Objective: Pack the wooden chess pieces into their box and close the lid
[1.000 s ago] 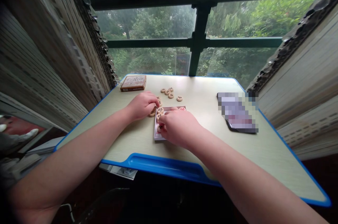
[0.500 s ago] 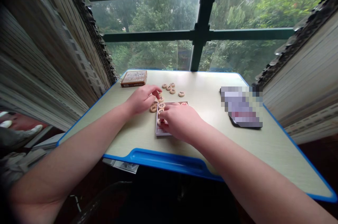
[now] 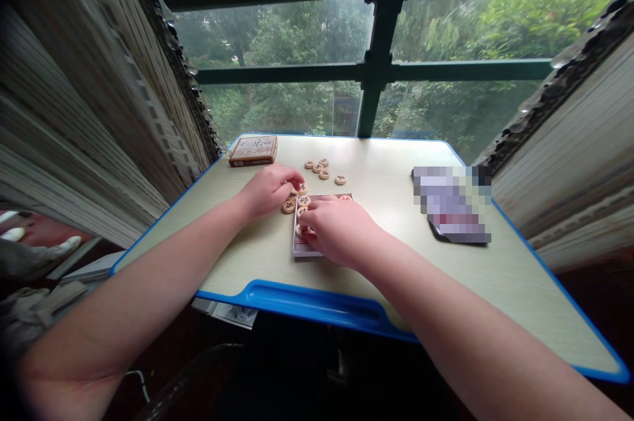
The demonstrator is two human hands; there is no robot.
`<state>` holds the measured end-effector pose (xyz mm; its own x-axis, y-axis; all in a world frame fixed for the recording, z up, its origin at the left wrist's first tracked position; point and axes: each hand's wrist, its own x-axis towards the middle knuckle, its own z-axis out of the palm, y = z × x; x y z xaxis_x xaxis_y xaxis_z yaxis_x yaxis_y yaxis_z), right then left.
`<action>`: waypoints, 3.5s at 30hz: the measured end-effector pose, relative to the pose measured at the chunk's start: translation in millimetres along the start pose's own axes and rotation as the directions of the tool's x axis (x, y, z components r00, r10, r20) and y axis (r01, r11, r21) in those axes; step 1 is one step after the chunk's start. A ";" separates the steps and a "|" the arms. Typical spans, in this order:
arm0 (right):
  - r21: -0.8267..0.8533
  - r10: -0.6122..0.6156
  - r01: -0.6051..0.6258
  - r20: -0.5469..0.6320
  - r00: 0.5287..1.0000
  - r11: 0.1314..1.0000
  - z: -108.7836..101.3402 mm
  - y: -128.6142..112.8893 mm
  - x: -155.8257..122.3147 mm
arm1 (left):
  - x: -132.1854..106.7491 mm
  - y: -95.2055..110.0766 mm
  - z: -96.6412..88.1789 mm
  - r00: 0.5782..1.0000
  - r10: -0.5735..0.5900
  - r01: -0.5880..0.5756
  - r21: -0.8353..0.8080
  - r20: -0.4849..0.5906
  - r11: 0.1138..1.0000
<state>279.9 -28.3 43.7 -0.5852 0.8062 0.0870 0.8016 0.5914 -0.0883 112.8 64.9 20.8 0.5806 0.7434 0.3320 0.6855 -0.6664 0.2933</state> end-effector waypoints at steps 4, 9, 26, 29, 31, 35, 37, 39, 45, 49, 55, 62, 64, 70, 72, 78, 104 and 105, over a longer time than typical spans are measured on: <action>0.012 -0.007 0.007 0.004 1.000 1.000 -0.2 0.0 -0.9 | -0.1 1.1 1.0 1.000 0.012 -0.012 -0.008 0.011 1.000; -0.002 -0.007 0.007 -0.002 1.000 1.000 -2.4 0.0 -2.1 | 0.0 0.6 1.6 1.000 0.010 -0.010 -0.005 0.009 1.000; 0.046 0.003 0.001 -0.078 0.997 0.999 -5.2 2.4 -0.9 | -0.5 4.0 2.0 0.998 0.059 -0.058 -0.022 0.036 0.998; 0.054 0.077 -0.067 -0.211 0.974 0.996 -7.2 10.7 0.6 | -0.2 2.9 2.9 0.999 0.038 -0.038 -0.012 -0.002 0.999; 0.099 0.174 -0.150 -0.327 0.929 0.984 -6.5 22.2 2.6 | 0.2 1.7 2.0 0.995 -0.024 0.024 -0.007 -0.101 1.000; 0.327 0.397 -0.267 -0.448 0.801 0.907 3.7 56.8 7.7 | 0.4 -3.5 -1.4 0.968 -0.177 0.177 -0.016 -0.178 0.984; 0.411 0.445 -0.259 -0.461 0.768 0.874 12.2 74.3 10.2 | 0.1 -7.8 -1.2 0.971 -0.214 0.217 0.018 -0.102 0.976; 0.459 0.474 -0.264 -0.435 0.766 0.848 20.1 87.6 12.0 | 0.3 -12.5 0.7 0.966 -0.237 0.243 0.051 -0.101 0.969; 0.357 0.379 -0.287 -0.218 0.900 0.889 26.5 94.6 12.4 | 3.1 -18.4 10.1 0.969 -0.247 0.248 -0.018 0.011 0.969; 0.353 0.314 -0.236 -0.181 0.932 0.905 23.4 88.5 11.3 | 4.2 -16.7 16.8 0.965 -0.255 0.259 -0.080 0.063 0.962; 0.395 0.310 -0.217 -0.188 0.932 0.893 21.5 85.2 9.8 | 6.6 -18.4 19.4 0.979 -0.193 0.202 -0.183 0.068 0.962; 0.441 0.276 -0.177 -0.171 0.946 0.880 19.0 76.3 8.6 | 7.1 -21.4 15.1 0.965 -0.251 0.263 -0.291 0.076 0.920; 0.421 0.269 -0.177 -0.170 0.948 0.890 17.9 73.5 8.1 | 7.4 -22.4 12.8 0.957 -0.277 0.289 -0.293 0.084 0.911; 0.401 0.240 -0.162 -0.153 0.959 0.902 12.3 66.3 6.1 | 4.7 -21.2 0.9 0.944 -0.311 0.330 -0.247 0.112 0.911; 0.394 0.245 -0.173 -0.141 0.959 0.903 10.6 65.1 5.4 | 3.2 -21.3 -2.3 0.938 -0.304 0.336 -0.224 0.167 0.915; 0.364 0.221 -0.152 -0.155 0.963 0.919 10.1 66.2 5.3 | 2.9 -25.5 -4.6 0.942 -0.254 0.292 -0.158 0.220 0.943; 0.349 0.205 -0.144 -0.143 0.968 0.926 13.0 74.0 5.7 | 3.3 -22.2 1.9 0.985 -0.070 0.091 -0.133 0.160 0.987; 0.349 0.205 -0.144 -0.145 0.968 0.926 13.1 74.3 5.6 | 3.0 -22.0 1.1 0.984 -0.070 0.091 -0.125 0.161 0.988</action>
<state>334.5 20.4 24.7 -0.3846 0.8990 0.2096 0.7834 0.4380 -0.4409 99.9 81.9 14.3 0.5941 0.7879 0.1621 0.6751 -0.5979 0.4321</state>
